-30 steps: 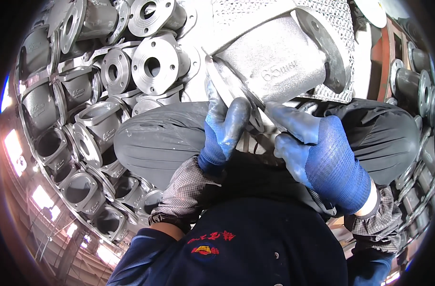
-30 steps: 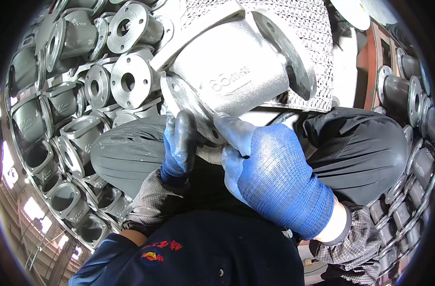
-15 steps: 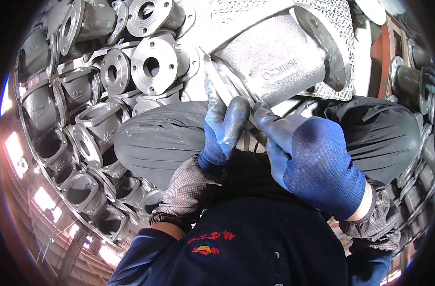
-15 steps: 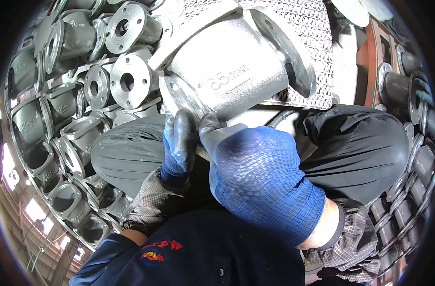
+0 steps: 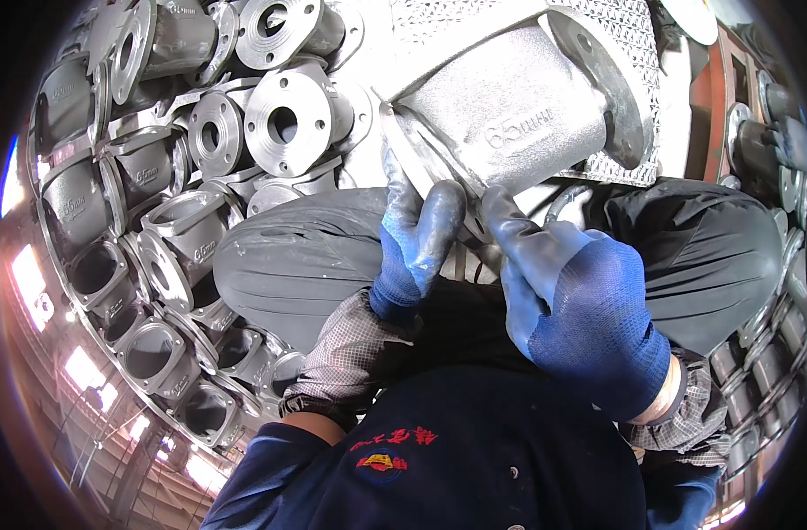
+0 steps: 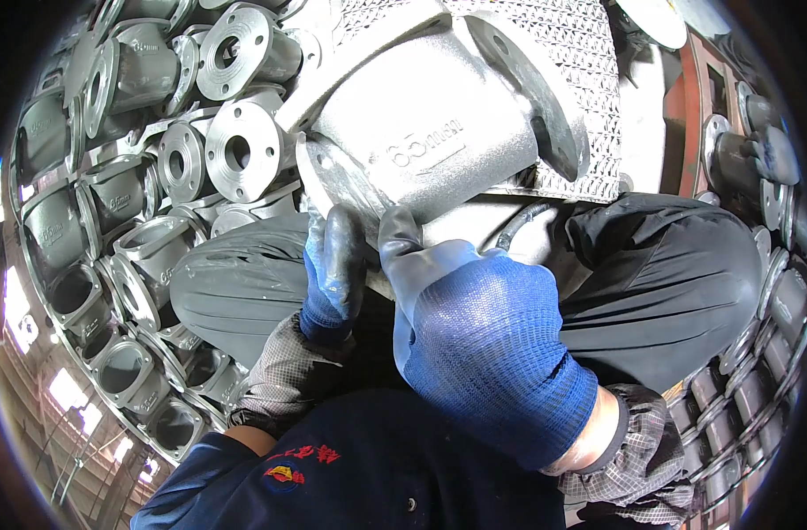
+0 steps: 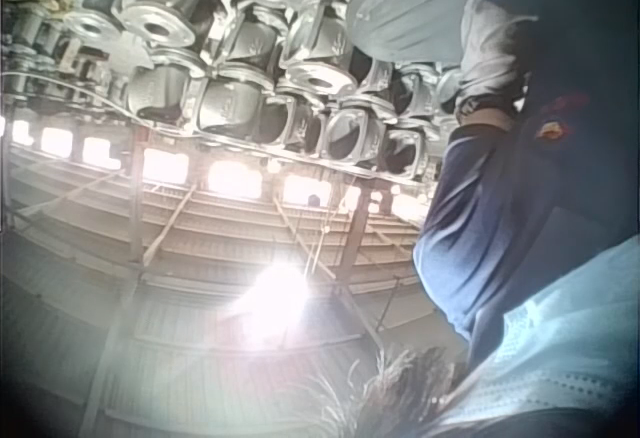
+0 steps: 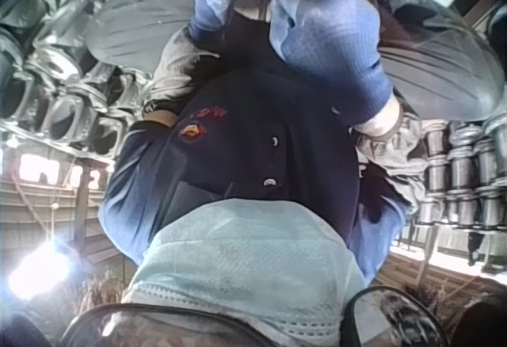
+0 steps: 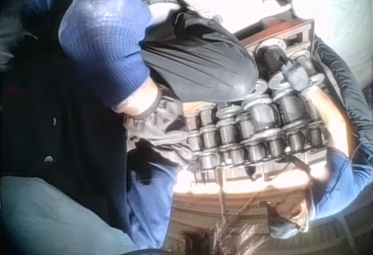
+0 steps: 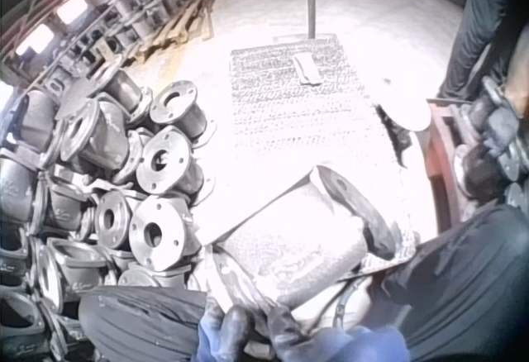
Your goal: The person sits among stacks of metal components, picking up a large valve-like casting to check its surfaces and interior with a small tool. The person turns the object over several times to view all sides, traces internal and external edges with the tool, and sets it aside on a pallet before picking up another similar part.
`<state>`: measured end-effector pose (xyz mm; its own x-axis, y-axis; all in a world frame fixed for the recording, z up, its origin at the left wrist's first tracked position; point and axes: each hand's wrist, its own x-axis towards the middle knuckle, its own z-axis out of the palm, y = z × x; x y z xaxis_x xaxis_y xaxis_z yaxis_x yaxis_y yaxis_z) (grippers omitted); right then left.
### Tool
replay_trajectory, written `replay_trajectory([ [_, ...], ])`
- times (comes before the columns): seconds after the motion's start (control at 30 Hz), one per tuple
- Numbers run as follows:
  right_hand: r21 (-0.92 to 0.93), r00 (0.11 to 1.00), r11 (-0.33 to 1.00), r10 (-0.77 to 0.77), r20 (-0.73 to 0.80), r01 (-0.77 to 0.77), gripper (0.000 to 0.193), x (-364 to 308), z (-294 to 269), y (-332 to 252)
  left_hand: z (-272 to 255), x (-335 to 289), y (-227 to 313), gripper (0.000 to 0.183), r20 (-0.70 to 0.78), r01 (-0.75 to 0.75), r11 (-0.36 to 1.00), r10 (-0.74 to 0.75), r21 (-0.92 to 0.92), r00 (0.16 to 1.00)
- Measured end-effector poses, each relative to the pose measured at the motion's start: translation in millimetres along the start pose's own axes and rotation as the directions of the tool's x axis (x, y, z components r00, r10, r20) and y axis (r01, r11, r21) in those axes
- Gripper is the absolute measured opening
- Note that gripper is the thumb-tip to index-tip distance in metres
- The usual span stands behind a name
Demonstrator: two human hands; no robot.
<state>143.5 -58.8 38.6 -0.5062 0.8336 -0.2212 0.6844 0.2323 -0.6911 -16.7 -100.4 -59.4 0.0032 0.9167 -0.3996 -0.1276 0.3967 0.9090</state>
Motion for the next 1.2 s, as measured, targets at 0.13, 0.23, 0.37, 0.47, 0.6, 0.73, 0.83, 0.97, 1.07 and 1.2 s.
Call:
replay_trajectory([
  [0.13, -0.029, 1.000, 0.999, -0.018, -0.020, 0.017, 0.033, 1, 3, -1, 0, 1, 2, 0.026, -0.043, 0.211, 0.955, -0.224, -0.206, 0.974],
  [0.23, -0.037, 0.997, 0.997, -0.064, -0.034, 0.063, 0.031, 2, 3, 2, 2, -1, 2, 0.030, -0.054, 0.052, 0.997, -0.055, -0.050, 0.997],
  [0.37, -0.032, 0.997, 0.997, -0.071, -0.016, 0.071, 0.029, 9, -3, 3, 4, -2, 4, 0.031, -0.108, 0.180, 0.935, -0.222, -0.306, 0.969],
  [0.47, -0.030, 0.978, 0.978, -0.209, -0.004, 0.209, 0.022, 15, -8, 7, 1, -3, -5, 0.032, -0.046, 0.015, 0.963, -0.029, -0.270, 0.999],
  [0.6, -0.081, 0.972, 0.969, -0.233, 0.018, 0.234, 0.020, 15, -13, 7, -2, -2, -6, 0.017, -0.007, -0.232, 0.882, 0.257, 0.411, 0.966],
  [0.73, -0.457, 0.887, 0.798, -0.459, -0.041, 0.392, 0.020, 12, -12, 7, 1, -2, -10, 0.010, -0.055, -0.151, 0.980, 0.159, 0.128, 0.986],
  [0.83, -0.199, 0.967, 0.948, -0.253, 0.008, 0.250, 0.026, 12, -12, 3, 3, -1, -10, 0.011, -0.077, -0.166, 0.976, 0.178, 0.140, 0.981],
  [0.97, -0.049, 0.990, 0.989, -0.141, 0.012, 0.141, 0.031, 10, -18, 2, -1, -3, -2, 0.013, -0.051, -0.043, 0.995, 0.048, 0.094, 0.998],
  [1.07, -0.017, 0.997, 0.997, -0.077, 0.005, 0.077, 0.030, 7, -19, 0, -1, -5, -10, 0.016, -0.031, -0.059, 0.998, 0.059, 0.008, 0.998],
  [1.2, 0.116, 1.000, 0.993, -0.006, -0.004, 0.007, 0.028, 2, -12, 4, 5, -1, -4, 0.021, -0.042, -0.040, 0.999, 0.041, 0.003, 0.998],
])
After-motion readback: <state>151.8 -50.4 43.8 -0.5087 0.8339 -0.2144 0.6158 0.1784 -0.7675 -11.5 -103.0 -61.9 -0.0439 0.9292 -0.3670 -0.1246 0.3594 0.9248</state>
